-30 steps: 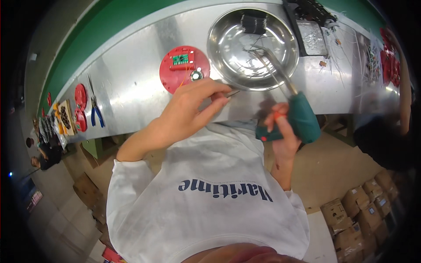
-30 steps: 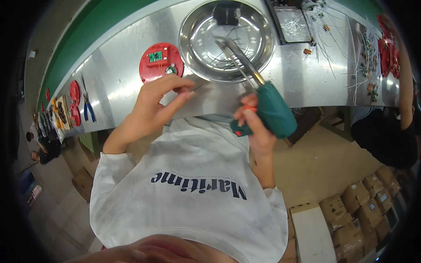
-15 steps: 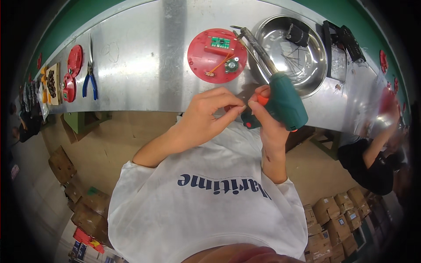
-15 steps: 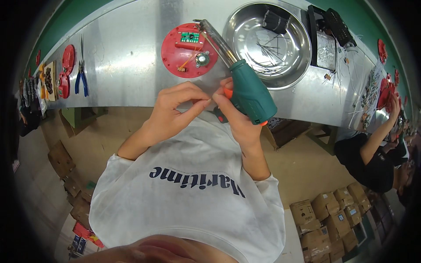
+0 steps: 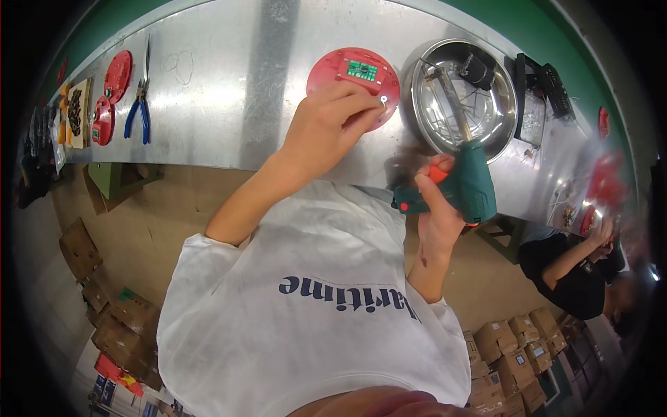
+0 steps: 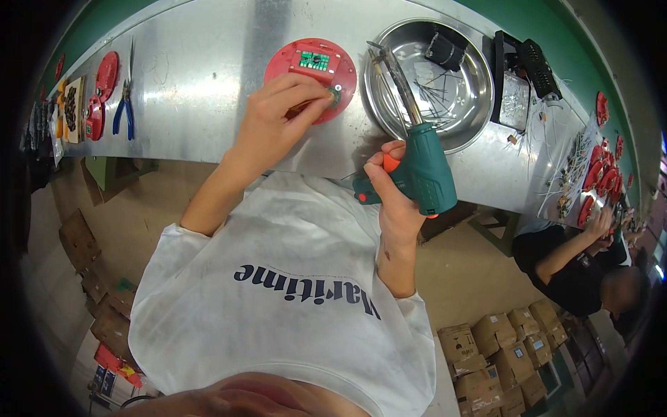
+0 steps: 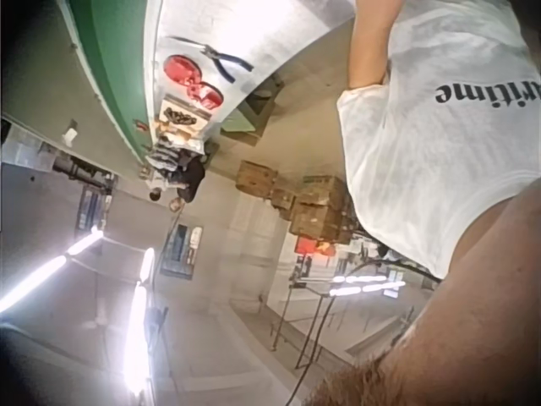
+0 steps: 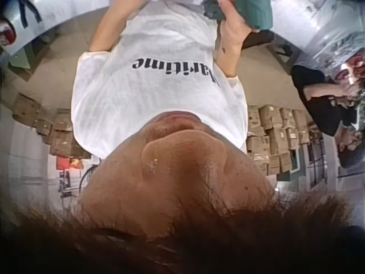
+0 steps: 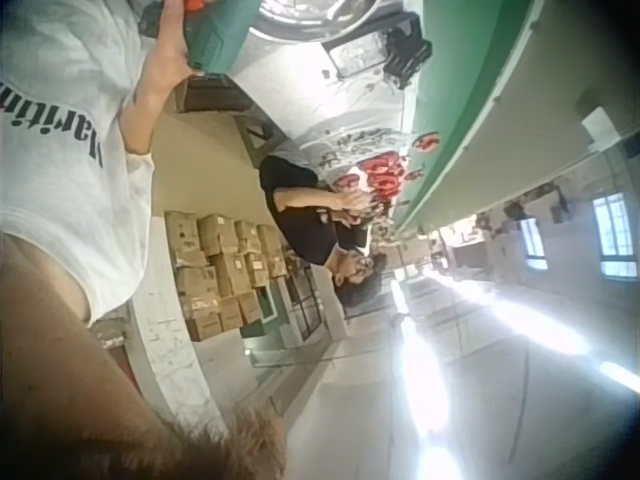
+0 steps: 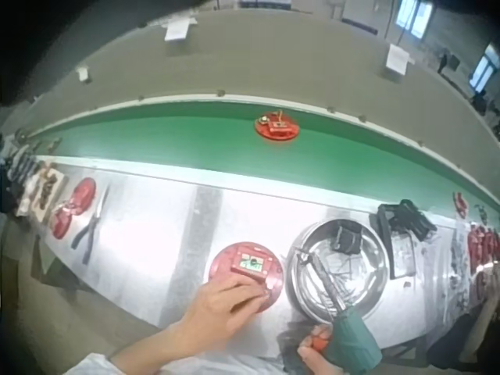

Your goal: Assembling electronic components into a red housing using a hot glue gun.

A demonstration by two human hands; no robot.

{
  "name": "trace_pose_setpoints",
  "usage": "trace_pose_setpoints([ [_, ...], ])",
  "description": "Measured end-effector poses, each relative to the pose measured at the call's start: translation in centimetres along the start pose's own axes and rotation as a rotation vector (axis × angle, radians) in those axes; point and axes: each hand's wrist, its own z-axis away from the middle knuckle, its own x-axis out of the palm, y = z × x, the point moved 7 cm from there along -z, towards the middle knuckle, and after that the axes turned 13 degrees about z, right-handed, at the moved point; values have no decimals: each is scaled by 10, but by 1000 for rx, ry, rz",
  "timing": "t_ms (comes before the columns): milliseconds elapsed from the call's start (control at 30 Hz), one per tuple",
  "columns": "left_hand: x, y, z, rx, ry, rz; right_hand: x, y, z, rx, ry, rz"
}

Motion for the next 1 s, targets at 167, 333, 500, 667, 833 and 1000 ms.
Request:
trace_pose_setpoints([
  [167,-5,10,20,-207,-75,212,12,5,-3,1,-87,7],
  [333,-7,17,38,-246,-134,209,35,1,-5,-4,-206,-15],
  [500,-14,16,49,-316,-103,241,38,7,-6,7,-235,-18],
  [667,-24,15,53,-236,-102,231,39,6,-5,32,-206,7],
  [833,-28,12,58,-245,-97,334,41,8,-6,55,-210,32],
  [1000,-29,3,70,-370,-74,502,49,9,-9,2,-220,8],
])
